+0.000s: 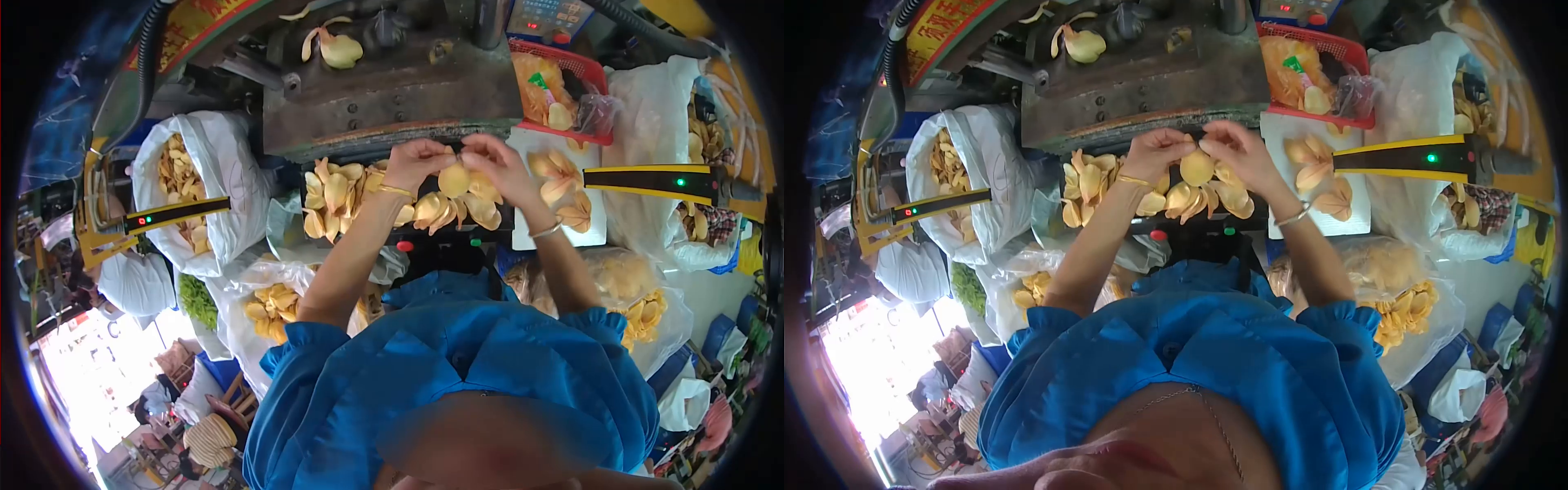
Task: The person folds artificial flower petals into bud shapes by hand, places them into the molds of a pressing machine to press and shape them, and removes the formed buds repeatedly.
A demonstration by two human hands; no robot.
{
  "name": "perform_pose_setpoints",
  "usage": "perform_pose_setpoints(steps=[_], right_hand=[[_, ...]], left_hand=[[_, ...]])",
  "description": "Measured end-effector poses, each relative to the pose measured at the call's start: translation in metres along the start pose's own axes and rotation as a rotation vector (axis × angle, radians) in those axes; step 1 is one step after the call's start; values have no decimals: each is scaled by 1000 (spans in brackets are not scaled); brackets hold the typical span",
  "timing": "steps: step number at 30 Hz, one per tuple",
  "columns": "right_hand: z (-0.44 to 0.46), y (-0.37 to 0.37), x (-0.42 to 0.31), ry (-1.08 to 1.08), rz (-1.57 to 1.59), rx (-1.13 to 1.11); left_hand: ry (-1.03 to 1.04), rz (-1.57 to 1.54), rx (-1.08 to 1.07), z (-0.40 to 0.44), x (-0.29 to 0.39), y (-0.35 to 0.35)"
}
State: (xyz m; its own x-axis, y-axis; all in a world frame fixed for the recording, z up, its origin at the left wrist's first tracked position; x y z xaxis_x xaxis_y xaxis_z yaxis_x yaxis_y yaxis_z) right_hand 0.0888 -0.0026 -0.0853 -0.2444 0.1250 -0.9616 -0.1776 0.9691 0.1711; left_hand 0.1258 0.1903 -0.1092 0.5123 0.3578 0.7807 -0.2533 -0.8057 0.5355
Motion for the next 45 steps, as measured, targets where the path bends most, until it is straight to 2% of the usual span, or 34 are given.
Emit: perform_pose_setpoints(steps=[2, 8, 12, 13, 17, 18, 20, 22, 23, 27, 29, 30, 32, 38, 42, 44, 45], right_hand=[[3, -1, -20, -7, -259, -83], [29, -3, -25, 28, -225, -288], [28, 12, -29, -125, -560, -107], [30, 15, -25, -115, -557, -110], [42, 27, -19, -845, -978, 111], [36, 31, -24, -845, -984, 105], [31, 28, -51, -604, -502, 276], [5, 33, -55, -254, -4, 419], [3, 34, -57, -249, 1, 427], [35, 17, -81, -217, -412, 126], [42, 17, -74, -205, -364, 90], [45, 18, -66, -187, -310, 68], [52, 22, -51, -149, -187, 36], [57, 28, -66, -222, -69, 81], [68, 43, -68, -421, 2, 326], [90, 43, -102, -601, -237, 309], [108, 40, -121, -557, -370, 312]], left_hand=[[35, 250, 10, -9, 7, 7], [-109, 103, 136, -23, 36, 16], [-150, -73, 308, -24, 32, 15], [-159, -77, 313, -22, 27, 12], [-2, -354, 332, -6, 8, 2], [1, -361, 331, -7, 8, -2], [112, -336, 342, 7, 25, -19], [153, -319, 408, -14, 19, -33], [143, -314, 408, -21, 25, -35], [13, -211, 156, -16, 86, -19], [84, 139, 263, -13, 98, 24], [86, 141, 269, -11, 99, 28], [92, 494, 132, -4, 101, 30], [199, 274, 232, 9, 81, 33], [374, 316, 399, 21, 81, 41], [538, 514, 383, 26, 110, 39], [540, 513, 380, 30, 127, 38]])
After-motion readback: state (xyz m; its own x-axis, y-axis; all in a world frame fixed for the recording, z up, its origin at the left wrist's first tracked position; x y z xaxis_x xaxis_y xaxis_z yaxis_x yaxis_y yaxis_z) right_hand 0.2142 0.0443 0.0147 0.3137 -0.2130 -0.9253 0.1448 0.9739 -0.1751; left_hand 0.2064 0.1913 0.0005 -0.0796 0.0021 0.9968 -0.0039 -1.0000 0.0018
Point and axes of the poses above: each hand's wrist, its own z-axis towards the middle knuckle, its own y-axis out of the palm, x = y × z, the point moved 1 cm from there along z, towards the middle knuckle
